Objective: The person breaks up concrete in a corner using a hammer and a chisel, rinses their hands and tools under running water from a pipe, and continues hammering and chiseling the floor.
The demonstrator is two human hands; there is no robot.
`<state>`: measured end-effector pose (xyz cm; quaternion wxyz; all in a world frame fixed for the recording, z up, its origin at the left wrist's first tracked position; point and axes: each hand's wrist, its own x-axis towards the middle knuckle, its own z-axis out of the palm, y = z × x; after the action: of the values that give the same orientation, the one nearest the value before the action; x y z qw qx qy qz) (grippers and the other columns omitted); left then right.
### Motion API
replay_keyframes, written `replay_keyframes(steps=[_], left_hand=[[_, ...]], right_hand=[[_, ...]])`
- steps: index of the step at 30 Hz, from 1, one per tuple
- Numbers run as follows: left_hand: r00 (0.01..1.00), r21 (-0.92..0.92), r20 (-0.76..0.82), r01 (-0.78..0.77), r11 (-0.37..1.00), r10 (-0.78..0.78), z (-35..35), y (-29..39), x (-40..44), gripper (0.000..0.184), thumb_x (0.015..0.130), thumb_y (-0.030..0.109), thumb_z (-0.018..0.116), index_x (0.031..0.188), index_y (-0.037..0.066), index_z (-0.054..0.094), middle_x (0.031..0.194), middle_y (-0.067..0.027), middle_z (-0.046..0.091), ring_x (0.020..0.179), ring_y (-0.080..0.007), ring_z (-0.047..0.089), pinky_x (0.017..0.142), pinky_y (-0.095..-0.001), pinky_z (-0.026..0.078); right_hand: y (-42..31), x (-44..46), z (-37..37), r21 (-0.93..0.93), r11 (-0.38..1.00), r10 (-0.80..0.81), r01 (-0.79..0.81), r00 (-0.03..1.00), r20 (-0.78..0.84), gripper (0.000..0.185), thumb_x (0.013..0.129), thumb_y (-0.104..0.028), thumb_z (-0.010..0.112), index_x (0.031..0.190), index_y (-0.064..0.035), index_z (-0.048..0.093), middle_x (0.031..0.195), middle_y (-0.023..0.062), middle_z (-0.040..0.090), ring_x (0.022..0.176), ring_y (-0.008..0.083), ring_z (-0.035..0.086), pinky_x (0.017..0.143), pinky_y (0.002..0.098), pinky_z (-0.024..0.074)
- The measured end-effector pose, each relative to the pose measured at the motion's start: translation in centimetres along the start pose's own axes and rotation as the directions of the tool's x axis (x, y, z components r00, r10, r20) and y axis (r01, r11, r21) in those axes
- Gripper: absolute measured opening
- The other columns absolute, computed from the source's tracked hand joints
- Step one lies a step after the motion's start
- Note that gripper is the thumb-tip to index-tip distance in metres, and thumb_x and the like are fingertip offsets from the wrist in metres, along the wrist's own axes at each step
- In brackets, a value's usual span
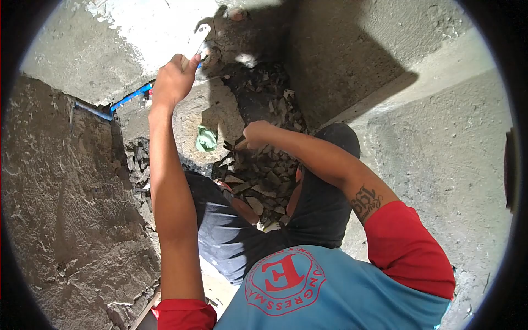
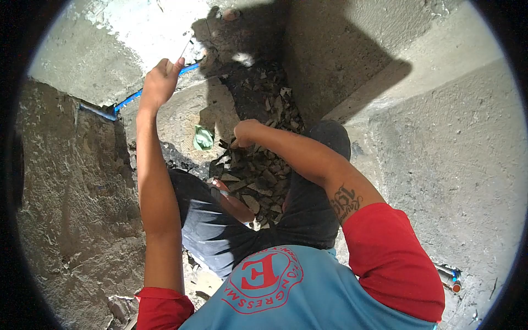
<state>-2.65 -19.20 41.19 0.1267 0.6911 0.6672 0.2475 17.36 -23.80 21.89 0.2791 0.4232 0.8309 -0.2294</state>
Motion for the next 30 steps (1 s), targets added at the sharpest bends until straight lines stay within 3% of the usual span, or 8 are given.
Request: replay_keyframes(steps=[8,10,14,30], left_hand=[[1.000,-0.003,-0.002,-0.012,1.000,0.012,0.10,-0.10,0.01,0.056,0.091,0.053,0.049,0.089,-0.002,0.059,0.081,-0.0285,0.062,0.086,-0.0450,0.061,0.074,-0.0483,0.047],[0.997,0.001,-0.056,-0.055,0.998,0.055,0.38,-0.32,0.02,0.058,0.092,0.055,0.047,0.083,-0.002,0.056,0.072,-0.0244,0.060,0.074,-0.0415,0.061,0.068,-0.0452,0.046],[0.997,-0.007,-0.053,-0.049,0.999,0.049,0.45,-0.46,0.03,0.058,0.092,0.055,0.048,0.083,-0.002,0.056,0.072,-0.0240,0.060,0.074,-0.0411,0.060,0.068,-0.0451,0.046],[0.999,-0.015,-0.042,-0.032,0.999,0.032,0.32,-0.36,-0.14,0.057,0.092,0.054,0.048,0.083,-0.002,0.056,0.070,-0.0241,0.059,0.071,-0.0413,0.059,0.067,-0.0456,0.045]], right_hand=[[0.15,0.18,0.16,-0.001,1.000,-0.001,0.001,1.000,-0.012,0.027,0.079,-0.021,0.063,0.098,-0.0047,0.071,0.100,0.0157,0.068,0.094,0.0324,0.065,0.074,0.0421,0.0523],[0.10,0.29,0.15,-0.008,1.000,0.000,0.000,1.000,0.002,0.027,0.080,-0.023,0.062,0.099,-0.0052,0.071,0.101,0.0156,0.068,0.094,0.0321,0.065,0.074,0.0422,0.0523],[-0.30,-0.09,-0.49,-0.025,0.999,0.020,-0.019,0.998,0.066,0.028,0.082,-0.024,0.061,0.100,-0.0053,0.070,0.101,0.0151,0.068,0.094,0.0317,0.065,0.074,0.0421,0.0524],[-0.15,0.01,0.05,-0.008,1.000,0.009,-0.009,1.000,-0.018,0.025,0.077,-0.023,0.064,0.093,-0.0047,0.072,0.098,0.0134,0.069,0.092,0.0315,0.065,0.073,0.0428,0.0524]])
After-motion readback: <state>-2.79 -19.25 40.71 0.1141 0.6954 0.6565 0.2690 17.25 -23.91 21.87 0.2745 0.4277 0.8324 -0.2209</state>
